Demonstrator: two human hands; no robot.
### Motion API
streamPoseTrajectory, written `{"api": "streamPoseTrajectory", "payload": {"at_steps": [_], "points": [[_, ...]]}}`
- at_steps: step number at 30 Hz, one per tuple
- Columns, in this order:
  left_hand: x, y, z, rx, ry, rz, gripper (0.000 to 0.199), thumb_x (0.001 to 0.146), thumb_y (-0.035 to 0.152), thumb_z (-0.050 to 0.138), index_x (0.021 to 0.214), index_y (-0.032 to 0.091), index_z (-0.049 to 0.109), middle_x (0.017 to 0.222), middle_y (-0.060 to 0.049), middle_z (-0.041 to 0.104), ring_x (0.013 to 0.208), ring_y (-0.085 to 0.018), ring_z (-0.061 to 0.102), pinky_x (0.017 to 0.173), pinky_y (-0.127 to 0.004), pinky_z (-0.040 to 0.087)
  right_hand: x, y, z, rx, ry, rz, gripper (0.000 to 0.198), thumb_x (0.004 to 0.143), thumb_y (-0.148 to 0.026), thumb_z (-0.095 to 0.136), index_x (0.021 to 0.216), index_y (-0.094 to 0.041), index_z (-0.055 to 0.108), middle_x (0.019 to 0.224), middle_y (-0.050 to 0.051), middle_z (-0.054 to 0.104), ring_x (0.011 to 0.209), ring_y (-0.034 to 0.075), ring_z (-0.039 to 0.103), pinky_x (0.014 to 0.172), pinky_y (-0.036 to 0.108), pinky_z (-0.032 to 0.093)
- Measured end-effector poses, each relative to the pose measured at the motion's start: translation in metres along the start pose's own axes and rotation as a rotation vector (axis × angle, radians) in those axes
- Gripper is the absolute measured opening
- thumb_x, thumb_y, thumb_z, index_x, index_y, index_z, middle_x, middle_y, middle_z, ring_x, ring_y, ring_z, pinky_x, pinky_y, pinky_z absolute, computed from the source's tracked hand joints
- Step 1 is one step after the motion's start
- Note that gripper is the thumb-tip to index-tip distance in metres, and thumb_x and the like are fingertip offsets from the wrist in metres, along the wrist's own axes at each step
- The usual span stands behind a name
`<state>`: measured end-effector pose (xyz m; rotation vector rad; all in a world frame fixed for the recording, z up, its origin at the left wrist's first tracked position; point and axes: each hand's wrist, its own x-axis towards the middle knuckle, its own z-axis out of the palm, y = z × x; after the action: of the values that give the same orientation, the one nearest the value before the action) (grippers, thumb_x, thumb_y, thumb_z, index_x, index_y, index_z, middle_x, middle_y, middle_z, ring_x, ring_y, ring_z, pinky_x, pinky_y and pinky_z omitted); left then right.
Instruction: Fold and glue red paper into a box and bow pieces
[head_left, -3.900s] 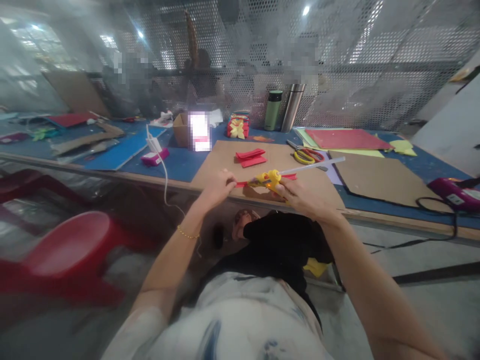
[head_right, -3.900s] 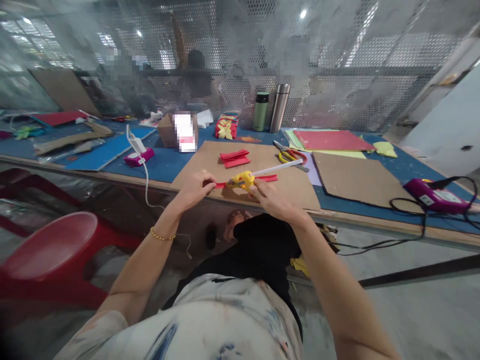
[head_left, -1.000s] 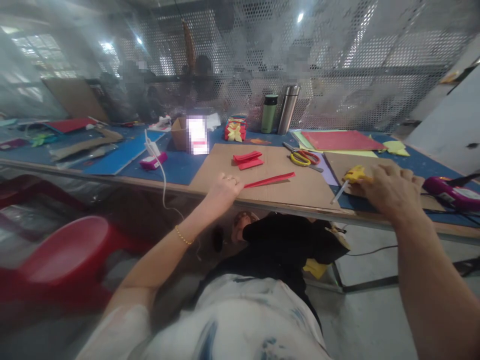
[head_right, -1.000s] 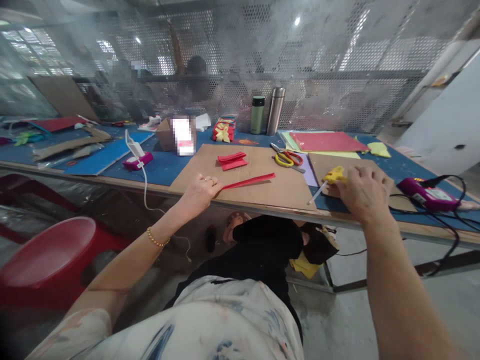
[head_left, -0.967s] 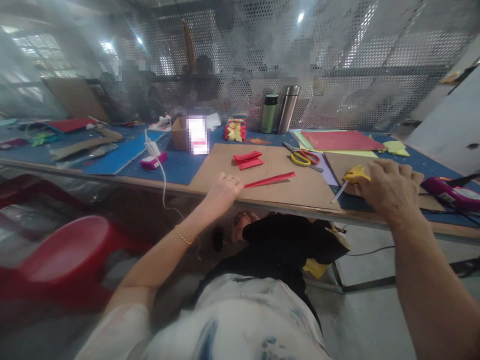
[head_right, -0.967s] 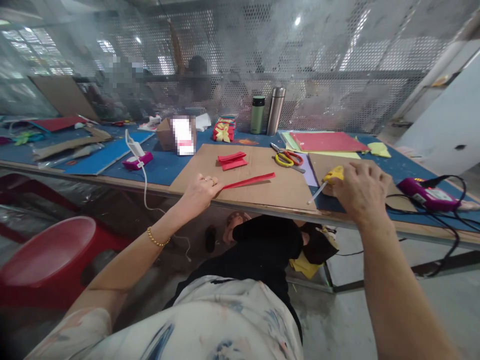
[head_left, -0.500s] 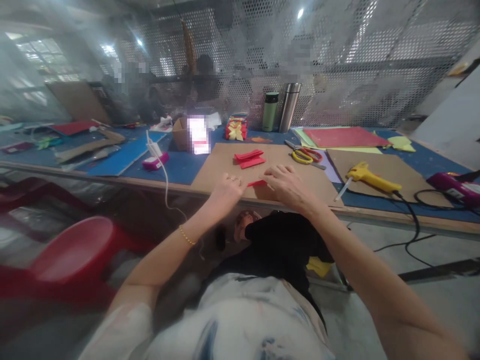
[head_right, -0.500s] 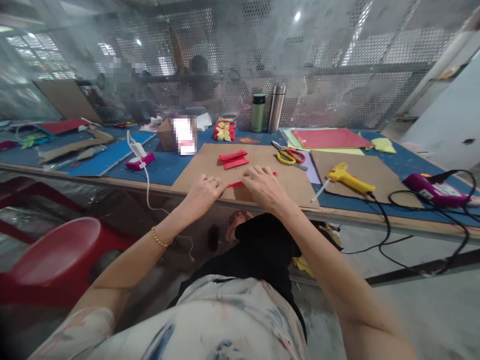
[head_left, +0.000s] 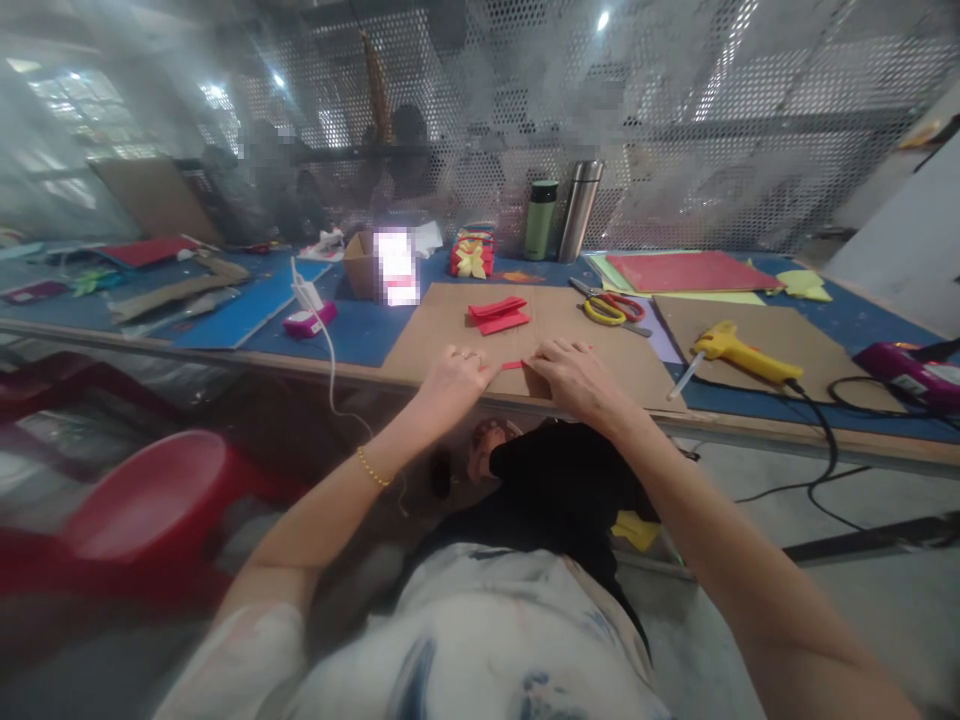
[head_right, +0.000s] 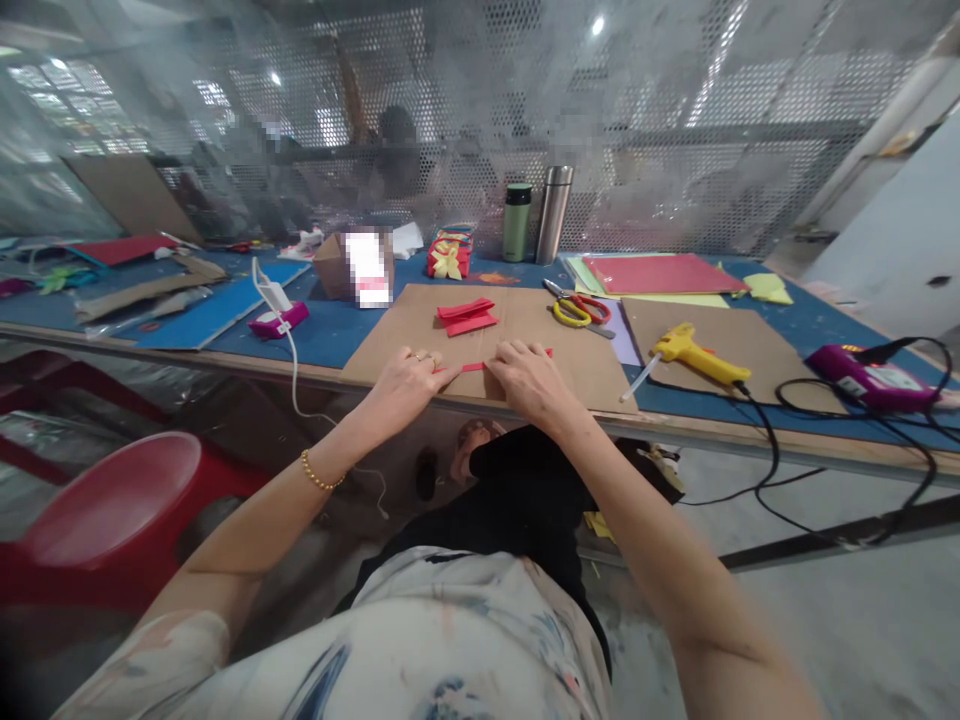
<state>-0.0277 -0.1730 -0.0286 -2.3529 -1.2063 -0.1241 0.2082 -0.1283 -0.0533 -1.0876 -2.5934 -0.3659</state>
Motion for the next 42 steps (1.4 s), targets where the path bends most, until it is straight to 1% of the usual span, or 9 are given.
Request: {"api": "streamPoseTrajectory", "payload": {"at_steps": [5, 9, 14, 21, 27, 30, 34, 36, 42], "points": [[0.007, 0.004, 0.001, -0.036, 0.024, -0.043, 0.028, 0.105, 0.010, 0.053, 0.117, 0.016, 0.077, 0.100, -0.015, 0.072, 0.095, -0.027, 0.064, 0.078, -0.038, 0.037, 0.000, -0.003, 0.000, -0.014, 0.008, 0.016, 0.028, 0.103, -0.011, 0.052, 0.108, -0.015, 0.078, 0.107, 0.017, 0.073, 0.101, 0.029, 0.057, 0.084, 0.040, 0.032], [0.024, 0.016, 0.002, -0.050, 0.041, 0.018, 0.029, 0.100, 0.002, 0.050, 0.104, 0.009, 0.077, 0.101, -0.018, 0.071, 0.100, -0.029, 0.064, 0.081, -0.040, 0.042, 0.002, -0.004, 0.000, -0.009, 0.011, 0.002, 0.027, 0.103, -0.011, 0.051, 0.104, -0.016, 0.077, 0.105, 0.016, 0.073, 0.101, 0.029, 0.057, 0.085, 0.039, 0.033], [0.042, 0.029, 0.003, -0.143, -0.019, 0.013, 0.033, 0.098, -0.002, 0.044, 0.114, 0.004, 0.073, 0.099, -0.018, 0.071, 0.099, -0.029, 0.066, 0.083, -0.040, 0.044, 0.001, -0.002, -0.004, 0.015, -0.033, 0.011, 0.028, 0.103, -0.010, 0.051, 0.106, -0.014, 0.078, 0.107, 0.018, 0.074, 0.101, 0.029, 0.061, 0.088, 0.038, 0.038], [0.053, 0.028, 0.008, -0.212, 0.007, 0.021, 0.035, 0.105, 0.008, 0.046, 0.125, 0.013, 0.075, 0.099, -0.014, 0.073, 0.096, -0.025, 0.066, 0.081, -0.036, 0.045, -0.013, 0.024, -0.007, 0.158, -0.057, 0.113, 0.041, 0.095, -0.002, 0.049, 0.122, -0.013, 0.079, 0.125, 0.020, 0.076, 0.116, 0.029, 0.067, 0.097, 0.040, 0.043], [0.071, 0.032, 0.002, -0.161, -0.135, 0.003, 0.044, 0.103, 0.006, 0.045, 0.130, 0.016, 0.078, 0.097, -0.015, 0.077, 0.092, -0.027, 0.069, 0.074, -0.037, 0.044, -0.017, 0.047, -0.004, 0.147, -0.016, 0.179, 0.050, 0.088, 0.002, 0.046, 0.122, -0.012, 0.080, 0.123, 0.020, 0.079, 0.111, 0.029, 0.071, 0.098, 0.040, 0.047], [0.076, 0.034, -0.002, -0.148, -0.166, -0.008, 0.045, 0.103, 0.006, 0.047, 0.134, 0.018, 0.077, 0.096, -0.015, 0.078, 0.092, -0.026, 0.070, 0.073, -0.035, 0.044, -0.018, 0.060, 0.000, 0.130, 0.067, 0.197, 0.052, 0.085, 0.001, 0.047, 0.122, -0.012, 0.081, 0.119, 0.019, 0.080, 0.108, 0.029, 0.072, 0.096, 0.039, 0.050], [0.077, 0.034, -0.009, -0.179, -0.189, -0.039, 0.038, 0.105, 0.010, 0.051, 0.131, 0.018, 0.078, 0.095, -0.015, 0.079, 0.092, -0.025, 0.072, 0.075, -0.034, 0.046, -0.020, 0.079, 0.004, 0.150, 0.305, 0.200, 0.042, 0.087, -0.008, 0.055, 0.120, -0.014, 0.082, 0.118, 0.018, 0.080, 0.113, 0.032, 0.071, 0.099, 0.044, 0.052], [0.077, 0.035, -0.013, -0.182, -0.201, -0.054, 0.037, 0.106, 0.012, 0.051, 0.130, 0.017, 0.079, 0.096, -0.015, 0.079, 0.091, -0.025, 0.072, 0.075, -0.034, 0.047, -0.022, 0.083, 0.005, 0.127, 0.341, 0.202, 0.038, 0.089, -0.012, 0.057, 0.117, -0.016, 0.082, 0.120, 0.018, 0.079, 0.116, 0.034, 0.069, 0.100, 0.047, 0.050], [0.075, 0.036, -0.021, -0.152, -0.225, -0.035, 0.041, 0.106, 0.009, 0.047, 0.132, 0.015, 0.078, 0.098, -0.018, 0.080, 0.094, -0.027, 0.074, 0.078, -0.036, 0.048, -0.026, 0.070, 0.005, -0.012, 0.091, 0.201, 0.032, 0.093, -0.009, 0.053, 0.101, -0.018, 0.083, 0.109, 0.016, 0.078, 0.107, 0.031, 0.062, 0.095, 0.044, 0.039]]}}
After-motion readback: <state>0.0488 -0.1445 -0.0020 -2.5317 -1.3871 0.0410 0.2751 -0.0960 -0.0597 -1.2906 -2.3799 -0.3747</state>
